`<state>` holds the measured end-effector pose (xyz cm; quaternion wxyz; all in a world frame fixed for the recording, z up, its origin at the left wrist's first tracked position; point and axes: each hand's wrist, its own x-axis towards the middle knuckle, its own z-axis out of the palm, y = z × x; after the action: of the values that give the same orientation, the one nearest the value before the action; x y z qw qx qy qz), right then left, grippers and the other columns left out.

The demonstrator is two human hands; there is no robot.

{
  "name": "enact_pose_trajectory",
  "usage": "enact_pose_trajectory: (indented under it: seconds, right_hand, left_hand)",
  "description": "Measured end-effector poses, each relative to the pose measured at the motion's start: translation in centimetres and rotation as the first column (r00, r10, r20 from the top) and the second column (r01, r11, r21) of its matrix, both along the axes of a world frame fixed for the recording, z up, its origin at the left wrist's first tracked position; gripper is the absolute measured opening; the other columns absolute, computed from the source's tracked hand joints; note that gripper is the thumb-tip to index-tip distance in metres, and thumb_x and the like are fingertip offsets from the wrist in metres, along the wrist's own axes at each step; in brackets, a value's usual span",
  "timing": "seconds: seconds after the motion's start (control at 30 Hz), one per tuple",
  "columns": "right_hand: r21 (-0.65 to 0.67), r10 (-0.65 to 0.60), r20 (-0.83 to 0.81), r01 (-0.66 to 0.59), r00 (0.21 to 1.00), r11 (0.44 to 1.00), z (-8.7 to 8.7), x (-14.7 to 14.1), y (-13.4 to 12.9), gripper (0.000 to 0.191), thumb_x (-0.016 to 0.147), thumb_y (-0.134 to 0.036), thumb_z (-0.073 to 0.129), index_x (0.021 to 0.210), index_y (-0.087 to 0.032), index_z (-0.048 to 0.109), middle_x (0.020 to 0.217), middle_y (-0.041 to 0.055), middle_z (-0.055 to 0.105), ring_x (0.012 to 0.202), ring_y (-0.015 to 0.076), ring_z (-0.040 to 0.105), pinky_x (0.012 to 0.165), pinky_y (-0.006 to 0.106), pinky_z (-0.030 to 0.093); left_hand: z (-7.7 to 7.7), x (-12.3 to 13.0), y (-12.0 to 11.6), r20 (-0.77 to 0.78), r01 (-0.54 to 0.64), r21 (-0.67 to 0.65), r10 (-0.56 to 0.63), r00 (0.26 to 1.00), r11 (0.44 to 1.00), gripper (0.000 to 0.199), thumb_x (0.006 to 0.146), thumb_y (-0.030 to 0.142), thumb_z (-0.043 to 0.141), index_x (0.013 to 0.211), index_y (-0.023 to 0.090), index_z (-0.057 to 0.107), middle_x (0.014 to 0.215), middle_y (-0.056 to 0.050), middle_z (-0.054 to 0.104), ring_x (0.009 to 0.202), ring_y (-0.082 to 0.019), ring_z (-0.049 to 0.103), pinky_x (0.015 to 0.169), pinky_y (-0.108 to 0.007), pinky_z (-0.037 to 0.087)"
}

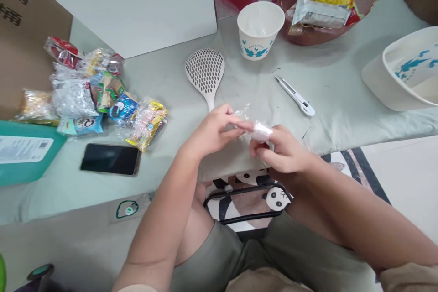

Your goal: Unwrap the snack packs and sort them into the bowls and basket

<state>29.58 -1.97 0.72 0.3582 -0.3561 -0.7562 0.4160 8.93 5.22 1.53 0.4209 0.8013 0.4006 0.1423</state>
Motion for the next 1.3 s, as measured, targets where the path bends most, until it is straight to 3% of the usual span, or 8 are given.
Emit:
enact_pose_trajectory:
  seconds: [0.2,0.43,0.53,0.63,0.93,1.03,1.13,1.3]
  right_hand:
    - [-0.068,-0.336,0.284,0.368,0.898,0.927,-0.3,1.0,0.8,0.065,0.078,-0.015,0.045,0.141,-0.015,0.06,0.048,-0.0082,0.049,0.043,0.012,0.042,0.053,0.027,0.04]
    - [-0.035,-0.315,0.31,0.342,0.897,0.939,-0.9,0.6,1.2,0.031,0.083,-0.022,0.05,0.106,-0.02,0.071,0.053,-0.0039,0.05,0.049,0.0134,0.041,0.056,0.029,0.037]
    - [-0.019,-0.247,0.319,0.267,0.915,0.964,-1.3,0.1,1.1,0.012,0.08,-0.02,0.049,0.074,-0.02,0.058,0.052,-0.0029,0.046,0.049,0.0116,0.039,0.055,0.028,0.033]
    - [0.009,-0.139,0.274,0.141,0.952,0.99,-1.4,-0.4,0.9,0.013,0.078,-0.018,0.046,0.065,-0.021,0.043,0.052,-0.0043,0.042,0.047,0.0091,0.035,0.053,0.026,0.029]
    - [0.057,-0.123,0.238,0.113,0.963,0.992,-1.3,-0.1,0.6,0.016,0.085,-0.021,0.046,0.069,-0.021,0.043,0.051,-0.0057,0.037,0.046,0.0081,0.033,0.051,0.025,0.026]
    - [0.062,-0.122,0.276,0.109,0.953,0.992,-1.1,0.0,0.7,0.014,0.083,-0.021,0.046,0.069,-0.021,0.044,0.052,-0.0047,0.04,0.047,0.0085,0.036,0.052,0.025,0.026]
    - [0.073,-0.129,0.257,0.114,0.958,0.991,-0.9,0.3,0.6,0.011,0.083,-0.019,0.046,0.072,-0.02,0.048,0.054,-0.0043,0.044,0.047,0.0084,0.038,0.051,0.024,0.027]
    - [0.032,-0.25,0.099,0.247,0.963,0.968,-0.6,1.2,0.6,0.018,0.088,-0.018,0.05,0.1,-0.021,0.062,0.074,-0.0016,0.066,0.053,0.0089,0.051,0.057,0.024,0.044]
  left_hand:
    - [1.1,0.5,-0.3,0.151,0.055,-0.126,-0.036,0.988,0.99,0.024,0.082,0.04,0.075,0.069,0.02,0.076,0.152,-0.007,0.049,0.143,-0.03,0.048,0.123,-0.046,0.039]
    - [1.6,1.0,-0.6,0.359,0.091,-0.147,-0.032,0.933,0.985,0.039,0.088,0.059,0.068,0.081,0.024,0.082,0.171,-0.002,0.034,0.155,-0.033,0.037,0.129,-0.05,0.03]
    - [1.3,1.2,-0.5,0.418,0.136,-0.121,-0.074,0.905,0.983,0.043,0.093,0.062,0.06,0.109,0.028,0.081,0.16,-0.005,0.052,0.154,-0.03,0.041,0.129,-0.05,0.031]
    - [0.9,1.4,-0.3,0.405,0.168,-0.15,-0.094,0.909,0.974,0.05,0.096,0.059,0.055,0.127,0.025,0.073,0.142,-0.01,0.068,0.149,-0.03,0.048,0.126,-0.048,0.035]
    - [1.0,1.1,-0.3,0.2,0.075,-0.114,-0.051,0.978,0.991,0.045,0.074,0.053,0.083,0.106,0.022,0.077,0.163,-0.012,0.039,0.148,-0.036,0.044,0.117,-0.045,0.045]
    - [0.9,1.3,-0.3,0.247,0.093,-0.185,-0.045,0.968,0.978,0.043,0.075,0.051,0.083,0.103,0.02,0.076,0.129,-0.012,0.07,0.116,-0.028,0.067,0.099,-0.038,0.053]
    - [0.7,1.5,-0.3,0.274,0.059,-0.275,0.019,0.962,0.96,0.046,0.073,0.053,0.085,0.102,0.019,0.075,0.088,-0.004,0.073,0.079,-0.018,0.066,0.072,-0.029,0.052]
    - [0.3,1.7,0.0,0.314,-0.122,-0.29,0.215,0.925,0.949,0.049,0.069,0.054,0.086,0.1,0.019,0.07,0.083,-0.002,0.069,0.071,-0.015,0.062,0.065,-0.027,0.05]
